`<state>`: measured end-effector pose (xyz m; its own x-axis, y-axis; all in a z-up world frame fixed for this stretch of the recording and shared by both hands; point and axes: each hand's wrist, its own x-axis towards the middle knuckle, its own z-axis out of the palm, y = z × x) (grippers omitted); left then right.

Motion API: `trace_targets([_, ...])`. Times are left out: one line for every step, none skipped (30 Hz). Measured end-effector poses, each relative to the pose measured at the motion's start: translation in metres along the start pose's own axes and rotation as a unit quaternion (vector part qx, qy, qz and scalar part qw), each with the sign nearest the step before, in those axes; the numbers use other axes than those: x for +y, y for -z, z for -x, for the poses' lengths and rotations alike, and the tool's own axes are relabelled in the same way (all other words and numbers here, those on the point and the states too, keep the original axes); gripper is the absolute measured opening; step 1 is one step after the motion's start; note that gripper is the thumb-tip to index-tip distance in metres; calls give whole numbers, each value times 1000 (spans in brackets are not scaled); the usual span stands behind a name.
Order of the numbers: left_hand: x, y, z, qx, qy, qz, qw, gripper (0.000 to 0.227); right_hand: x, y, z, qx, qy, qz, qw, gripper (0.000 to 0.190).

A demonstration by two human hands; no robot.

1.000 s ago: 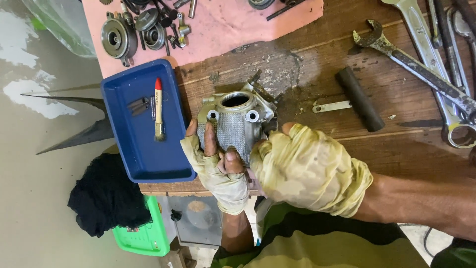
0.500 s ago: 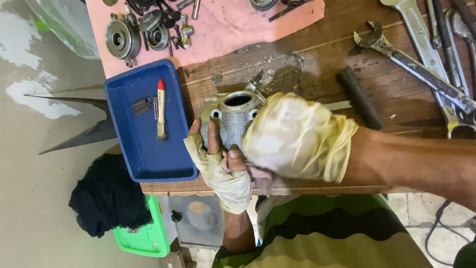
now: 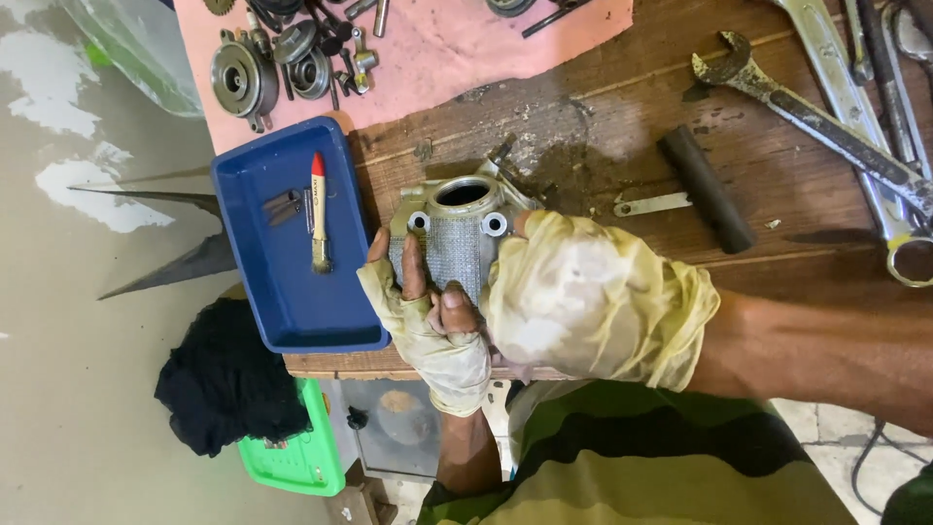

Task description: The person holds a cylindrical metal part with a mesh-like surface and scrubs it with a small brush. The person rotates the part to clean different sides while working at a wooden table.

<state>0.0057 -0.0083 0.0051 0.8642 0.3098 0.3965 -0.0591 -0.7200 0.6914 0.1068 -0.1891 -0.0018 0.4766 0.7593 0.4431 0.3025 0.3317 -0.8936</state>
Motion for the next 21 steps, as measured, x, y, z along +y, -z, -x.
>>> trace_targets([-8, -1, 2, 30, 11, 13, 999, 49, -2, 0, -2, -4, 0, 39, 999, 41])
trace_targets([-17, -4, 4, 61, 21, 27, 998, 57, -4, 1, -4, -8, 1, 81, 997, 39])
trace_targets([-14, -4, 4, 63, 21, 26, 997, 57, -7, 3, -5, -12, 2, 122, 993, 38])
trace_targets([-12, -5, 3, 72, 15, 49, 996, 57, -10, 5, -6, -14, 2, 165, 986, 36])
trace_targets([-11, -7, 2, 81, 10, 72, 994, 57, -13, 6, -8, -16, 3, 207, 978, 35])
trace_targets([-11, -6, 3, 82, 9, 73, 994, 57, -15, 8, -8, -19, 3, 249, 968, 34])
trace_targets([-11, -7, 2, 80, 5, 72, 994, 56, -17, 11, -9, -21, 4, 291, 957, 33])
trace_targets([-13, -7, 3, 77, 4, 70, 995, 56, -17, 13, -10, -25, 2, 330, 944, 32])
trace_targets([-11, -4, 4, 78, 6, 71, 994, 56, -15, 20, -10, -28, 0, 368, 929, 31])
trace_targets([-9, -2, 4, 53, -6, 43, 998, 53, -15, 24, -13, -35, -1, 406, 913, 30])
trace_targets([-9, 0, 3, 28, -18, 15, 999, 51, -16, 23, -17, -41, -2, 443, 896, 29])
trace_targets([-10, 0, 6, 30, -11, 14, 999, 51, -23, 24, -14, -47, -3, 439, 897, 29])
trace_targets([-12, 0, 7, 34, -17, 7, 999, 48, -29, 26, -12, -3, -40, 362, 931, 17])
trace_targets([-15, -1, 8, 38, -23, -2, 999, 46, -35, 28, -11, 42, -77, 281, 956, 15])
trace_targets([-16, 0, 8, 40, -17, -4, 999, 46, -37, 27, -3, 37, -79, 278, 957, 15])
trace_targets([-17, 0, 8, 37, -41, -50, 997, 57, -39, 25, 5, 62, -115, 255, 958, 16])
trace_targets([-19, 0, 9, 33, -65, -96, 993, 70, -40, 23, 13, 86, -152, 233, 957, 17])
trace_targets([-21, 1, 8, 30, -57, -96, 993, 70, -51, 5, 12, 83, -159, 229, 957, 17])
trace_targets([-22, 2, 8, 27, -61, -130, 989, 60, -61, -13, 12, 200, -306, 270, 891, 15])
trace_targets([-24, 3, 7, 26, -64, -164, 984, 51, -72, -31, 11, 306, -442, 302, 787, 22])
trace_targets([-26, 6, 13, 23, -56, -164, 985, 51, -64, -28, 9, 300, -448, 302, 786, 22])
